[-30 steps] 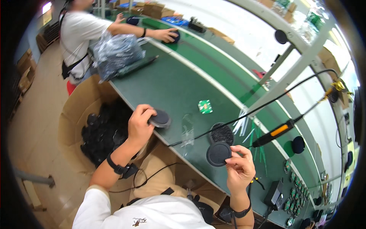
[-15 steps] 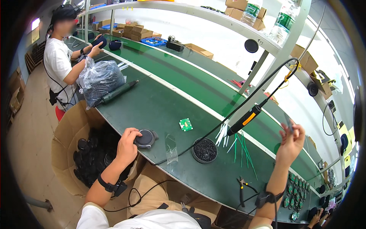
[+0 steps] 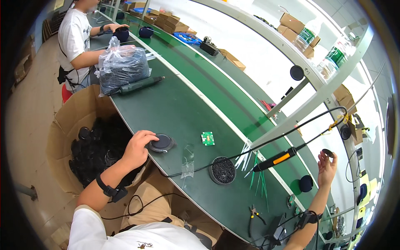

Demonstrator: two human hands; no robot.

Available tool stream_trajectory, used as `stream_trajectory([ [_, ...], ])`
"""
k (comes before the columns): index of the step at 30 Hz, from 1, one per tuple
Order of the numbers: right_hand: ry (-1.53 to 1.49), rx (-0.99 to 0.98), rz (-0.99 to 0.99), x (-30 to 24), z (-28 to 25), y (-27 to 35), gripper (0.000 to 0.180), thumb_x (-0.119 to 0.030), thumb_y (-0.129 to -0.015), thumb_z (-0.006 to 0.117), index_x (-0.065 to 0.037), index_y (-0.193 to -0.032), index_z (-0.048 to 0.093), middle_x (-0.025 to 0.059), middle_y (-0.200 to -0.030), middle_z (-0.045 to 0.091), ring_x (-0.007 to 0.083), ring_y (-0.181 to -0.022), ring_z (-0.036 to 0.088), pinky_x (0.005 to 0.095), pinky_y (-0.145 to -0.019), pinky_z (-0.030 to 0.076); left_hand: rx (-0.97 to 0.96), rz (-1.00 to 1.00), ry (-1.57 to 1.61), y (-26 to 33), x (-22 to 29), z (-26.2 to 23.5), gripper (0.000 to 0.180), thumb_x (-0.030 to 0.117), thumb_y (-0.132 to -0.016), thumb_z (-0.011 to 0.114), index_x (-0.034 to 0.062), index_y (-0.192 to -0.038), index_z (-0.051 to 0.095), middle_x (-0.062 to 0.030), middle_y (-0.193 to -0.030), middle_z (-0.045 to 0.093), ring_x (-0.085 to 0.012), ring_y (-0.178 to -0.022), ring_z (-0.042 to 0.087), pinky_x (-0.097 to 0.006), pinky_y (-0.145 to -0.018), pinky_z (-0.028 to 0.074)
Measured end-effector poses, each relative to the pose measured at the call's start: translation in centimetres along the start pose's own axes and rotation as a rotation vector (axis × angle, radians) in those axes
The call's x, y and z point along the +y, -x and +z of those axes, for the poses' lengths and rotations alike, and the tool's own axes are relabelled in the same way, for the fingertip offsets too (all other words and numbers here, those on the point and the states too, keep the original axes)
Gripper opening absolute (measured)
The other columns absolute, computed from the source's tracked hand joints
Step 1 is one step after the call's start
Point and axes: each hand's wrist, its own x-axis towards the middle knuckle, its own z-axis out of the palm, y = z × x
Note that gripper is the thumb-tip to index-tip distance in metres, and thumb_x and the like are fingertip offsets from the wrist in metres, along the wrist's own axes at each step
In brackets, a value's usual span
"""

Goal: The person assembles electronic components at a workstation, using a soldering iron to attach parts to small green circuit boards. They also use pliers to cut zip ties and handle black circular casings, placing them into a cardboard box. The person unpacks a larger circuit board from bubble wrap and uses pliers to separate it from a panel of connected boards.

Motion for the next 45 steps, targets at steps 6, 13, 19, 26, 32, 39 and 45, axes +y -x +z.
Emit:
stream_trajectory([
  [6, 0.306, 0.123, -0.328, 2.9, 1.4, -7.6, 0.022, 0.002, -0.101, 0.060, 0.000, -0.121, 0.067, 0.0135, -0.126, 0.070, 0.0162, -0.107, 0.068, 0.0286, -0.095, 0.054, -0.068, 0.089, -0.167, -4.5, 4.0, -1.7, 0.044, -0.016, -0.067, 0.051, 0.0041, -0.101, 0.070, -0.0150, -0.115, 0.065, -0.0376, -0.115, 0.059, -0.045, -0.102, 0.049],
  [13, 0.275, 0.131, -0.485, 5.0, 6.2, -13.6, 0.028, 0.001, -0.097, 0.067, 0.001, -0.125, 0.073, 0.0094, -0.120, 0.074, 0.0142, -0.103, 0.067, 0.0276, -0.094, 0.053, -0.081, 0.507, -0.093, -19.8, 13.7, 6.8, 0.050, -0.010, -0.077, 0.054, 0.0064, -0.122, 0.067, -0.0148, -0.113, 0.066, -0.0365, -0.111, 0.061, -0.044, -0.098, 0.052],
  [19, 0.320, 0.152, -0.547, 5.8, 6.8, -14.2, 0.027, 0.000, -0.097, 0.070, 0.000, -0.123, 0.075, 0.0081, -0.118, 0.076, 0.0131, -0.105, 0.067, 0.0269, -0.094, 0.052, -0.070, 0.814, -0.237, -30.9, 25.2, 19.0, 0.048, 0.009, -0.092, 0.059, 0.0140, -0.140, 0.061, -0.0143, -0.109, 0.064, -0.0314, -0.106, 0.065, -0.046, -0.091, 0.055],
  [26, 0.458, 0.180, -0.478, 5.3, 8.1, -13.9, 0.030, 0.003, -0.096, 0.067, -0.003, -0.124, 0.074, 0.0144, -0.139, 0.067, 0.0201, -0.119, 0.068, 0.0318, -0.102, 0.053, 0.123, 0.858, -0.368, -33.9, 31.8, 27.0, 0.050, 0.020, -0.098, 0.057, 0.0207, -0.149, 0.058, -0.0124, -0.105, 0.065, -0.0278, -0.102, 0.064, -0.038, -0.083, 0.052],
  [32, 0.375, -0.009, -0.481, 0.4, 3.5, -6.7, 0.031, -0.003, -0.099, 0.063, 0.000, -0.129, 0.067, 0.0123, -0.151, 0.058, 0.0216, -0.126, 0.065, 0.0322, -0.098, 0.055, -0.081, 0.691, -0.420, -33.0, 33.1, 26.4, 0.059, 0.036, -0.097, 0.069, 0.0209, -0.152, 0.052, -0.0097, -0.121, 0.063, -0.0281, -0.121, 0.060, -0.041, -0.094, 0.049],
  [39, -0.280, 0.342, -0.156, -1.6, -8.1, 5.9, 0.026, -0.010, -0.105, 0.058, -0.004, -0.131, 0.063, 0.0113, -0.149, 0.058, 0.0109, -0.104, 0.065, 0.0180, -0.080, 0.051, 0.109, 0.351, 0.174, -31.0, 33.1, 16.8, 0.030, 0.009, -0.089, 0.062, 0.0050, -0.119, 0.064, -0.0179, -0.115, 0.064, -0.0362, -0.105, 0.066, -0.046, -0.089, 0.054],
  [45, -0.195, 0.250, -0.302, -2.2, -6.5, 10.8, 0.022, -0.003, -0.101, 0.061, 0.003, -0.122, 0.065, 0.0124, -0.118, 0.069, 0.0101, -0.080, 0.055, 0.0221, -0.071, 0.047, 0.287, 0.558, 0.525, -19.5, 29.7, 6.9, 0.018, -0.005, -0.084, 0.061, 0.0017, -0.100, 0.065, -0.0138, -0.092, 0.067, -0.0270, -0.073, 0.064, -0.038, -0.064, 0.051],
])
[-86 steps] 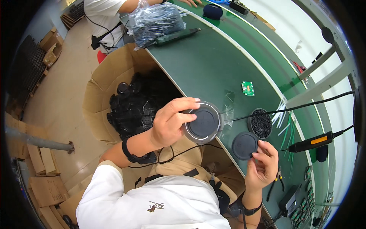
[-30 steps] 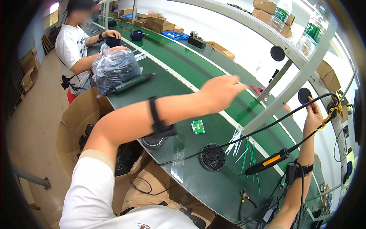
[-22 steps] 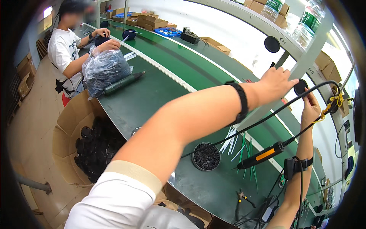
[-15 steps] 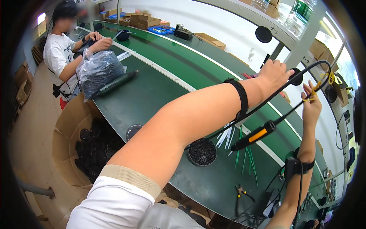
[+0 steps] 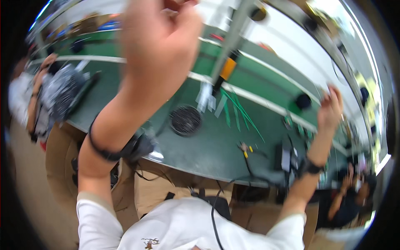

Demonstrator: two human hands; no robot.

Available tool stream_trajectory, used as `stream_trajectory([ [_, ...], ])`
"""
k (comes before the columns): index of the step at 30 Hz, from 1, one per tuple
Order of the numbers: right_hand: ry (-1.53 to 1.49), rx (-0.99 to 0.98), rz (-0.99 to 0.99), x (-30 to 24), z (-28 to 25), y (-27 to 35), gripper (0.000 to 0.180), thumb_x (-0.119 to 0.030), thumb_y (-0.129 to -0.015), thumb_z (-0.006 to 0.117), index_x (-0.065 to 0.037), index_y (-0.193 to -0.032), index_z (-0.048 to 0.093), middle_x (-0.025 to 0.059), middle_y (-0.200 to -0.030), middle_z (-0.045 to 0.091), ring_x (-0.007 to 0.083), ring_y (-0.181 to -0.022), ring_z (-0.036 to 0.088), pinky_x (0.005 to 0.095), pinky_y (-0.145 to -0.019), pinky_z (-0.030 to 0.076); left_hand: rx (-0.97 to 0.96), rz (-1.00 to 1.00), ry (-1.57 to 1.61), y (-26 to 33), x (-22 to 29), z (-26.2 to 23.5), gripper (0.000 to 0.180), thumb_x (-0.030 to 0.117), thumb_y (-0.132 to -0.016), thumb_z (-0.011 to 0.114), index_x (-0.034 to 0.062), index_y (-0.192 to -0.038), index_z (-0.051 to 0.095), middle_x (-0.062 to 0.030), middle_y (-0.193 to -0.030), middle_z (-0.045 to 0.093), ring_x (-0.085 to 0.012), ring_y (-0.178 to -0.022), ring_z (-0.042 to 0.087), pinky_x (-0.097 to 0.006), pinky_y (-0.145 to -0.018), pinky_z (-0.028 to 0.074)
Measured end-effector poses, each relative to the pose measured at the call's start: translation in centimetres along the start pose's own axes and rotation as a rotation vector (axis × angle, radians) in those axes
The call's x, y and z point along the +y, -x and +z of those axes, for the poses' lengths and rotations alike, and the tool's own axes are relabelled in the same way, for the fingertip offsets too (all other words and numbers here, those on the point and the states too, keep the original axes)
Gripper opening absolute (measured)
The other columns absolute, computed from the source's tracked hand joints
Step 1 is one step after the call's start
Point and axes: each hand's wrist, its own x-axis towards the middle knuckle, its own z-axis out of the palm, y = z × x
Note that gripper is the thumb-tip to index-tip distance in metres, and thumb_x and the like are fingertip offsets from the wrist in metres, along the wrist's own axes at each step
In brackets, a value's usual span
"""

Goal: The person assembles electronic components at a workstation, using a soldering iron to attach parts to small green circuit boards. They also use pliers to cut zip ties and handle black circular casings, placing them into a cardboard box. The person unpacks a larger circuit board from bubble wrap and uses pliers to separate it from a panel of connected boards.

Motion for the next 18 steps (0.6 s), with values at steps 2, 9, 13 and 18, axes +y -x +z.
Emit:
stream_trajectory([
  [2, -0.013, -0.017, -0.054, -0.1, 2.4, 0.5, 0.021, -0.002, -0.098, 0.065, 0.003, -0.119, 0.067, 0.0145, -0.113, 0.072, 0.0122, -0.079, 0.064, 0.0224, -0.071, 0.053, -0.305, -0.032, 0.243, 5.7, 5.9, -1.2, 0.027, -0.008, -0.081, 0.062, 0.0036, -0.106, 0.066, -0.0127, -0.099, 0.067, -0.0289, -0.081, 0.066, -0.039, -0.071, 0.053],
  [9, 0.013, -0.159, 0.058, -2.5, 12.8, 8.2, 0.019, -0.004, -0.101, 0.062, 0.003, -0.117, 0.067, 0.0148, -0.108, 0.070, 0.0112, -0.071, 0.055, 0.0217, -0.062, 0.044, -1.528, 0.059, 0.684, 17.8, 14.5, -2.3, 0.024, 0.010, -0.087, 0.064, 0.0066, -0.110, 0.066, -0.0098, -0.100, 0.063, -0.0307, -0.100, 0.064, -0.044, -0.081, 0.055],
  [13, 0.270, -0.536, 0.253, -4.4, 16.1, 20.2, 0.017, -0.015, -0.093, 0.072, -0.001, -0.084, 0.066, 0.0083, -0.074, 0.065, 0.0131, -0.063, 0.061, 0.0230, -0.054, 0.047, -0.839, -0.135, 0.187, 20.0, 8.6, -9.3, 0.026, 0.007, -0.076, 0.072, 0.0077, -0.102, 0.071, -0.0074, -0.091, 0.067, -0.0274, -0.086, 0.066, -0.040, -0.073, 0.054],
  [18, 0.442, -0.762, 0.354, -0.2, 17.7, 28.9, 0.013, 0.004, -0.079, 0.077, 0.002, -0.091, 0.071, 0.0124, -0.088, 0.073, 0.0198, -0.075, 0.071, 0.0283, -0.068, 0.056, -0.667, -0.416, -0.760, 22.0, -1.4, -20.3, 0.074, 0.024, -0.070, 0.090, 0.0048, -0.135, 0.060, -0.0164, -0.142, 0.058, -0.0382, -0.132, 0.055, -0.047, -0.110, 0.045],
])
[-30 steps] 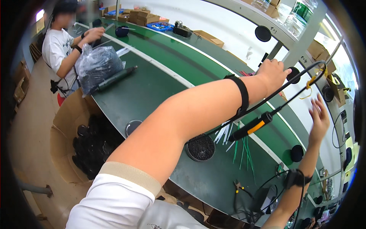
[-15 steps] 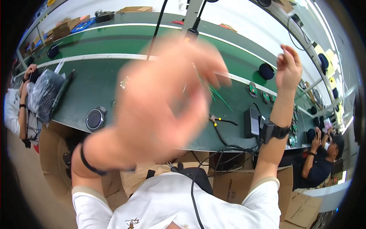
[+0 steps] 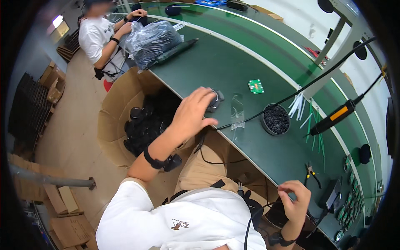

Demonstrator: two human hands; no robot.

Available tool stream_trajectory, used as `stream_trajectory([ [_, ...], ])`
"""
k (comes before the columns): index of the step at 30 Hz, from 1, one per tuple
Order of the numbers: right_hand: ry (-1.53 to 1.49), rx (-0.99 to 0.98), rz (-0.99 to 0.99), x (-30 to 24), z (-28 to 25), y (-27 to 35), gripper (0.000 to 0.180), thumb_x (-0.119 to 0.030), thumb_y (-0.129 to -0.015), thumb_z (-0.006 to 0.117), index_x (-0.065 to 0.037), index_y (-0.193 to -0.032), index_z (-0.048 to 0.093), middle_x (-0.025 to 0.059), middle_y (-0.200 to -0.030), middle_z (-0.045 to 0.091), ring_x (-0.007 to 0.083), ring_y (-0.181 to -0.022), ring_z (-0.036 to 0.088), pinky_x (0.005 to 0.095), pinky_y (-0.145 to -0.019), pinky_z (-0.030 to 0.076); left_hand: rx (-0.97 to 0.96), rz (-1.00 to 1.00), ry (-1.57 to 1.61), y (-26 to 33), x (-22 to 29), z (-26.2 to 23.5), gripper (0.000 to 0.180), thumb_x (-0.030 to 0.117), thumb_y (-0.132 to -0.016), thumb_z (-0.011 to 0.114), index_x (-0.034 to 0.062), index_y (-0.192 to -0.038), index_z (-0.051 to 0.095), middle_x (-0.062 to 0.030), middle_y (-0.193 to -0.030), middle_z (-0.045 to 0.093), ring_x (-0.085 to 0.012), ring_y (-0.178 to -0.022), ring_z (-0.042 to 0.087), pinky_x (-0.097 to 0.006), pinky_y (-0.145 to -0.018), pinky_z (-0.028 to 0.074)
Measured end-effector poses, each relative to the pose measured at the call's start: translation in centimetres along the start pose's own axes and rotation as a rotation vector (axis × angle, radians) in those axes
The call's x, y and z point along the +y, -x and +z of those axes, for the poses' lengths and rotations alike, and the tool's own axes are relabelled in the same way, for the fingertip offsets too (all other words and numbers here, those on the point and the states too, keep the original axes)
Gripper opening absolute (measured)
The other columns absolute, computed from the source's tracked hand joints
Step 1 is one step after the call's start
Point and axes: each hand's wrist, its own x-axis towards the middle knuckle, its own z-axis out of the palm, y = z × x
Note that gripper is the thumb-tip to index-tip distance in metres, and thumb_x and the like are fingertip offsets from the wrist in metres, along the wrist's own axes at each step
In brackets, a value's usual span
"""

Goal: The person assembles electronic components at a workstation, using a soldering iron to attach parts to small green circuit boards. They also use pliers to cut zip ties and handle black circular casings, placing them into a cardboard box. The person unpacks a larger circuit board from bubble wrap and uses pliers to separate it from a panel of connected boards.

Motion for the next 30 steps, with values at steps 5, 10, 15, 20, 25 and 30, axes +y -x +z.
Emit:
stream_trajectory([
  [5, -0.025, 0.069, 0.106, 4.6, 3.9, -0.8, 0.010, 0.004, -0.085, 0.072, 0.003, -0.095, 0.070, 0.0103, -0.087, 0.070, 0.0148, -0.078, 0.068, 0.0254, -0.071, 0.054, 0.042, 0.026, -0.026, 2.8, -4.7, 1.7, 0.062, 0.022, -0.076, 0.088, -0.0012, -0.128, 0.063, -0.0148, -0.132, 0.067, -0.0336, -0.116, 0.066, -0.041, -0.099, 0.054],
  [10, -0.054, 0.110, 0.181, 4.4, 5.0, -1.3, 0.007, 0.002, -0.088, 0.073, 0.003, -0.095, 0.071, 0.0072, -0.084, 0.071, 0.0127, -0.076, 0.068, 0.0248, -0.067, 0.053, 0.088, -0.518, 0.911, 3.7, -2.0, 1.1, 0.012, 0.007, -0.101, 0.066, -0.0041, -0.104, 0.068, -0.0079, -0.099, 0.074, -0.0101, -0.071, 0.070, -0.026, -0.062, 0.057],
  [15, -0.513, 0.062, 0.328, 2.5, 5.6, -2.6, 0.034, -0.001, -0.093, 0.072, 0.005, -0.125, 0.064, 0.0119, -0.104, 0.071, 0.0146, -0.081, 0.069, 0.0272, -0.071, 0.058, -0.236, -0.486, 1.258, 2.5, 5.5, 1.1, 0.019, 0.016, -0.103, 0.066, -0.0033, -0.104, 0.067, -0.0036, -0.091, 0.071, -0.0077, -0.068, 0.066, -0.023, -0.061, 0.056],
  [20, -0.595, -0.013, 0.395, 2.4, 6.2, -3.4, 0.050, 0.001, -0.094, 0.069, 0.004, -0.141, 0.053, 0.0152, -0.124, 0.063, 0.0173, -0.085, 0.068, 0.0263, -0.064, 0.059, -0.678, -0.441, 1.123, 1.7, 11.4, 2.3, 0.028, 0.020, -0.104, 0.066, -0.0045, -0.116, 0.067, -0.0077, -0.091, 0.072, -0.0117, -0.068, 0.070, -0.026, -0.064, 0.058],
  [25, -0.271, 0.294, 0.494, 5.7, 4.7, -2.9, 0.040, 0.001, -0.096, 0.061, 0.004, -0.135, 0.054, 0.0137, -0.117, 0.064, 0.0138, -0.077, 0.064, 0.0223, -0.053, 0.051, -0.150, -0.628, 1.174, 4.1, 1.3, -1.3, 0.017, 0.015, -0.104, 0.064, -0.0003, -0.111, 0.069, -0.0119, -0.091, 0.074, -0.0141, -0.067, 0.070, -0.029, -0.059, 0.058],
  [30, 0.150, 0.267, 0.317, 7.8, 4.3, -1.3, 0.035, -0.010, -0.097, 0.064, -0.001, -0.130, 0.061, 0.0107, -0.116, 0.064, 0.0170, -0.084, 0.064, 0.0254, -0.055, 0.049, 0.467, -1.075, 1.159, 9.9, -24.4, -5.2, 0.010, 0.012, -0.102, 0.063, 0.0054, -0.109, 0.066, -0.0004, -0.083, 0.065, -0.0095, -0.068, 0.060, -0.024, -0.060, 0.051],
])
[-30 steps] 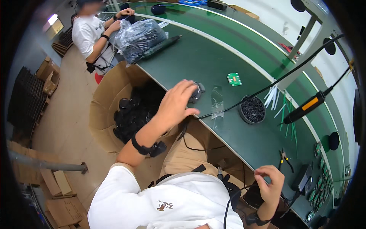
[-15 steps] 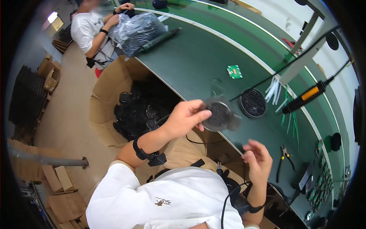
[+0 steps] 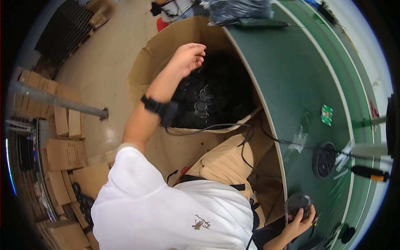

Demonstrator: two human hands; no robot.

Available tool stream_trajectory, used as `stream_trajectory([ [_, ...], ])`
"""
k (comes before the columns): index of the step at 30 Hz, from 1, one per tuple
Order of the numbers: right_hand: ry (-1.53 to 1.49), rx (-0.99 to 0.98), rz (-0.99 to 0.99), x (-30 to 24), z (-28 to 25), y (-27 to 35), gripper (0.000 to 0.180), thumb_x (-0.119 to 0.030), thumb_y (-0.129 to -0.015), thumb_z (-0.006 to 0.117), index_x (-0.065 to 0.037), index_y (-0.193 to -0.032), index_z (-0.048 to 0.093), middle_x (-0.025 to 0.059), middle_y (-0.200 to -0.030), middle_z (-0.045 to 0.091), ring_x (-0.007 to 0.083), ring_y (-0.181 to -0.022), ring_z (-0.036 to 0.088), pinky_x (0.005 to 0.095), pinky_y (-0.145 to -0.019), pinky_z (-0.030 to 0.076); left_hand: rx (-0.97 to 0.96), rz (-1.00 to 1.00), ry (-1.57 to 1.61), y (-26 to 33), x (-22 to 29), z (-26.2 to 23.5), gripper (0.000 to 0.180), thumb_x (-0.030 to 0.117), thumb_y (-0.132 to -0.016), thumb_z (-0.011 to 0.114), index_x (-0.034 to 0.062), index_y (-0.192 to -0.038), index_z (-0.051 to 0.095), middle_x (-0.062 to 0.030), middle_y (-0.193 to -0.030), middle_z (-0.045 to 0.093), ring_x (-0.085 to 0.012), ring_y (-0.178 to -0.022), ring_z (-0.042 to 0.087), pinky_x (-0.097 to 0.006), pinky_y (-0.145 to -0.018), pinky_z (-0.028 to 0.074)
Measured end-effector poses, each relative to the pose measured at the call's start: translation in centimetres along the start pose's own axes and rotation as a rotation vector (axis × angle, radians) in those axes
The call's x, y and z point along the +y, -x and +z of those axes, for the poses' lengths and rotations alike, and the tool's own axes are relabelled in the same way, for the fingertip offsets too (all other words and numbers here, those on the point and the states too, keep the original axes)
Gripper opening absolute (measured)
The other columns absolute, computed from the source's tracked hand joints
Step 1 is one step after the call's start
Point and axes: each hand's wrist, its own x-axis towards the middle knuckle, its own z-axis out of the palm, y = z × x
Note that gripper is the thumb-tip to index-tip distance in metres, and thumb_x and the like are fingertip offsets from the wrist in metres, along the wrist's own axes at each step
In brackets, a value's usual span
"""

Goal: The person assembles electronic components at a workstation, using a soldering iron to attach parts to small green circuit boards. They also use pliers to cut zip ties and handle black circular casings, placing them into a cardboard box. The person unpacks a larger circuit board from bubble wrap and uses pliers to separate it from a panel of connected boards.

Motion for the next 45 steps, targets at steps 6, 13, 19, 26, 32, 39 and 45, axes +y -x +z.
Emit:
stream_trajectory([
  [6, 0.233, 0.099, -0.059, -2.4, 2.3, 0.2, 0.027, -0.017, -0.091, 0.078, 0.003, -0.108, 0.070, 0.0185, -0.103, 0.067, 0.0300, -0.089, 0.063, 0.0412, -0.081, 0.054, -0.297, -0.826, -0.466, -16.5, -23.0, -20.0, 0.030, 0.035, -0.104, 0.055, 0.0101, -0.106, 0.073, -0.0055, -0.101, 0.074, -0.0232, -0.091, 0.071, -0.045, -0.081, 0.059],
  [13, 0.344, 0.017, 0.155, -3.0, 1.9, 1.1, 0.044, -0.020, -0.096, 0.071, 0.003, -0.132, 0.059, 0.0234, -0.124, 0.063, 0.0341, -0.109, 0.064, 0.0428, -0.098, 0.052, 0.065, -0.636, -1.533, -11.6, -41.1, -17.6, 0.054, 0.037, -0.086, 0.079, 0.0114, -0.131, 0.067, -0.0201, -0.132, 0.068, -0.0380, -0.126, 0.064, -0.048, -0.105, 0.052],
  [19, 0.412, 0.050, 0.119, -2.2, 1.9, 1.0, 0.048, -0.029, -0.096, 0.070, 0.003, -0.131, 0.060, 0.0294, -0.137, 0.056, 0.0364, -0.111, 0.062, 0.0451, -0.099, 0.051, 0.188, -0.480, -1.560, -7.2, -41.1, -14.3, 0.041, 0.030, -0.083, 0.083, 0.0116, -0.117, 0.071, -0.0160, -0.122, 0.069, -0.0291, -0.118, 0.067, -0.047, -0.095, 0.051],
  [26, 0.516, 0.092, 0.129, -2.5, 2.4, 0.7, 0.052, -0.035, -0.094, 0.069, 0.004, -0.128, 0.062, 0.0309, -0.138, 0.055, 0.0393, -0.112, 0.061, 0.0488, -0.098, 0.051, 0.101, -0.486, -0.579, -7.8, -41.6, -17.7, 0.035, 0.035, -0.083, 0.086, 0.0051, -0.099, 0.076, -0.0144, -0.099, 0.075, -0.0301, -0.092, 0.071, -0.043, -0.078, 0.052],
  [32, 0.494, 0.111, 0.132, -2.8, 2.5, 0.8, 0.047, -0.031, -0.094, 0.069, 0.003, -0.126, 0.063, 0.0296, -0.133, 0.059, 0.0392, -0.109, 0.062, 0.0489, -0.096, 0.051, 0.403, -0.547, -0.863, -12.6, -39.7, -13.5, 0.033, 0.035, -0.085, 0.084, 0.0045, -0.092, 0.074, -0.0153, -0.091, 0.075, -0.0301, -0.088, 0.072, -0.042, -0.081, 0.054],
  [39, 0.393, 0.092, 0.112, -2.8, 2.6, 1.2, 0.042, -0.028, -0.096, 0.069, 0.002, -0.124, 0.063, 0.0258, -0.122, 0.062, 0.0360, -0.105, 0.062, 0.0458, -0.095, 0.051, 0.436, -0.320, -0.697, -16.5, -40.9, -10.6, 0.014, 0.018, -0.087, 0.082, 0.0075, -0.097, 0.080, -0.0038, -0.081, 0.073, -0.0158, -0.072, 0.065, -0.034, -0.070, 0.052],
  [45, 0.512, 0.060, 0.052, -4.1, 3.1, 0.9, 0.040, -0.029, -0.099, 0.069, 0.003, -0.122, 0.065, 0.0230, -0.113, 0.064, 0.0332, -0.096, 0.062, 0.0443, -0.088, 0.052, 0.250, -0.347, -0.359, -15.3, -38.1, -10.7, 0.023, 0.023, -0.086, 0.084, 0.0060, -0.100, 0.080, -0.0037, -0.083, 0.076, -0.0163, -0.078, 0.070, -0.033, -0.075, 0.055],
])
